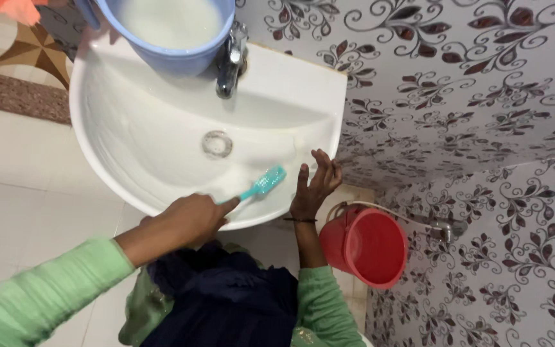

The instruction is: The person scrubs the interior of a white bathroom sink using a blue scrub brush. They repeatedly dip the brush into a blue bucket filled with soapy water and scrub the basin and drain area.

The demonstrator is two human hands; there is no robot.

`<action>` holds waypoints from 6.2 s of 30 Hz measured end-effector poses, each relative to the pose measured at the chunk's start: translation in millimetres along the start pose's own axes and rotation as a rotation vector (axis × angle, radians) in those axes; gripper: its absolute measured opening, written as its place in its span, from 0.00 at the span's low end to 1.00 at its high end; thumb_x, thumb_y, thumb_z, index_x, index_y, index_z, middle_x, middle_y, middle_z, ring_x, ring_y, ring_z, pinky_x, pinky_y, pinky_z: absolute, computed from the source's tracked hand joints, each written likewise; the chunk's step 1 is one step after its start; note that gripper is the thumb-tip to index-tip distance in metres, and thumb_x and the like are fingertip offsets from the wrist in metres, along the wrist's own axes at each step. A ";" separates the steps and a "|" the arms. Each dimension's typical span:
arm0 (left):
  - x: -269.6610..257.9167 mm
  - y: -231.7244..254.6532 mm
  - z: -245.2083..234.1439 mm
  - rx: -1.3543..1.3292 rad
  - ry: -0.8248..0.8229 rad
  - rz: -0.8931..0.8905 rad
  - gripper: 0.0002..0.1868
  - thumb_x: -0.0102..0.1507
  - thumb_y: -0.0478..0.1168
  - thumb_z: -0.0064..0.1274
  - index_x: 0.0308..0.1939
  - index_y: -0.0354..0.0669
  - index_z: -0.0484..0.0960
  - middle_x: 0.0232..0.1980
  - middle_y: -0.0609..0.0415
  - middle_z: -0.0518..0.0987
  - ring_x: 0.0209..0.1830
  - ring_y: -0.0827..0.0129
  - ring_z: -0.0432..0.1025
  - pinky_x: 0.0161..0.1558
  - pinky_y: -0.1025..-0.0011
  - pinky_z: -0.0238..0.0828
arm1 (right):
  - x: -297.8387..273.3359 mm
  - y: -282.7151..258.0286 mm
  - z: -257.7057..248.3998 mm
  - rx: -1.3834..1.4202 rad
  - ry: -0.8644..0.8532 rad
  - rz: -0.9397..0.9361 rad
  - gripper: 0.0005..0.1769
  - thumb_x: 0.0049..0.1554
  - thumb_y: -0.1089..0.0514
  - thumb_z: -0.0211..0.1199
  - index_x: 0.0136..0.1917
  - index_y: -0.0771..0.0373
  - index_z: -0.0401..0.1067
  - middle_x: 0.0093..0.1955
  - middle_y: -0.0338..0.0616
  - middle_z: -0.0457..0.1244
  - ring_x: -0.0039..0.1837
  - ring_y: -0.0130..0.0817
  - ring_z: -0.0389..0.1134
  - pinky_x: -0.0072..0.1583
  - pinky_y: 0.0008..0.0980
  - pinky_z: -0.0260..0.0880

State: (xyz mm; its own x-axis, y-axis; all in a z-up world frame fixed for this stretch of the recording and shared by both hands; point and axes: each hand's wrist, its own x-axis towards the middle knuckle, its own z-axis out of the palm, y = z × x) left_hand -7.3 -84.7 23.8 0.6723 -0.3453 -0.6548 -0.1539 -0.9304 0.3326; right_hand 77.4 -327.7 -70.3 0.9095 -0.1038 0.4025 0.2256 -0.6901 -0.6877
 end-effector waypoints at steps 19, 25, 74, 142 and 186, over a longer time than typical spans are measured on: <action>38.1 0.1 10.1 -0.230 0.253 0.132 0.33 0.67 0.49 0.48 0.77 0.59 0.59 0.35 0.37 0.80 0.36 0.42 0.76 0.42 0.48 0.72 | 0.8 8.7 5.6 -0.041 0.024 -0.034 0.28 0.67 0.39 0.49 0.69 0.60 0.68 0.72 0.44 0.61 0.79 0.49 0.44 0.78 0.51 0.40; -30.3 -126.4 -8.7 0.236 0.087 -0.361 0.29 0.67 0.48 0.48 0.74 0.61 0.65 0.44 0.48 0.85 0.43 0.55 0.82 0.44 0.56 0.80 | -2.3 7.4 7.2 -0.010 0.026 0.000 0.31 0.67 0.37 0.49 0.72 0.60 0.65 0.73 0.42 0.61 0.79 0.49 0.43 0.79 0.51 0.41; 57.5 -52.7 7.0 -0.253 0.288 0.098 0.31 0.64 0.46 0.49 0.74 0.66 0.65 0.39 0.41 0.82 0.40 0.47 0.77 0.49 0.52 0.71 | -0.4 3.1 6.1 0.000 0.060 -0.044 0.23 0.61 0.44 0.58 0.65 0.56 0.71 0.76 0.43 0.56 0.77 0.52 0.44 0.76 0.53 0.44; 113.6 -6.7 14.2 0.030 0.464 -0.010 0.35 0.68 0.38 0.46 0.80 0.54 0.58 0.36 0.44 0.80 0.33 0.50 0.77 0.34 0.51 0.76 | -1.0 -4.0 1.1 0.070 0.065 -0.030 0.38 0.70 0.33 0.35 0.78 0.62 0.57 0.80 0.52 0.51 0.82 0.52 0.44 0.80 0.54 0.37; 2.9 -30.7 -13.1 -0.171 -0.022 0.118 0.33 0.67 0.57 0.45 0.77 0.76 0.58 0.24 0.43 0.79 0.27 0.54 0.77 0.48 0.56 0.72 | -6.7 -1.2 6.3 0.251 0.142 -0.013 0.45 0.70 0.28 0.35 0.84 0.64 0.43 0.85 0.56 0.43 0.85 0.49 0.42 0.83 0.52 0.42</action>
State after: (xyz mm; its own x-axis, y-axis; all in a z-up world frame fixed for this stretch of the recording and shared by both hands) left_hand 8.9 -55.5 20.6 0.6406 -0.4552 -0.6184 -0.1040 -0.8494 0.5174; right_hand 73.2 -321.7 -75.9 0.8518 -0.2079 0.4809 0.3324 -0.4951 -0.8027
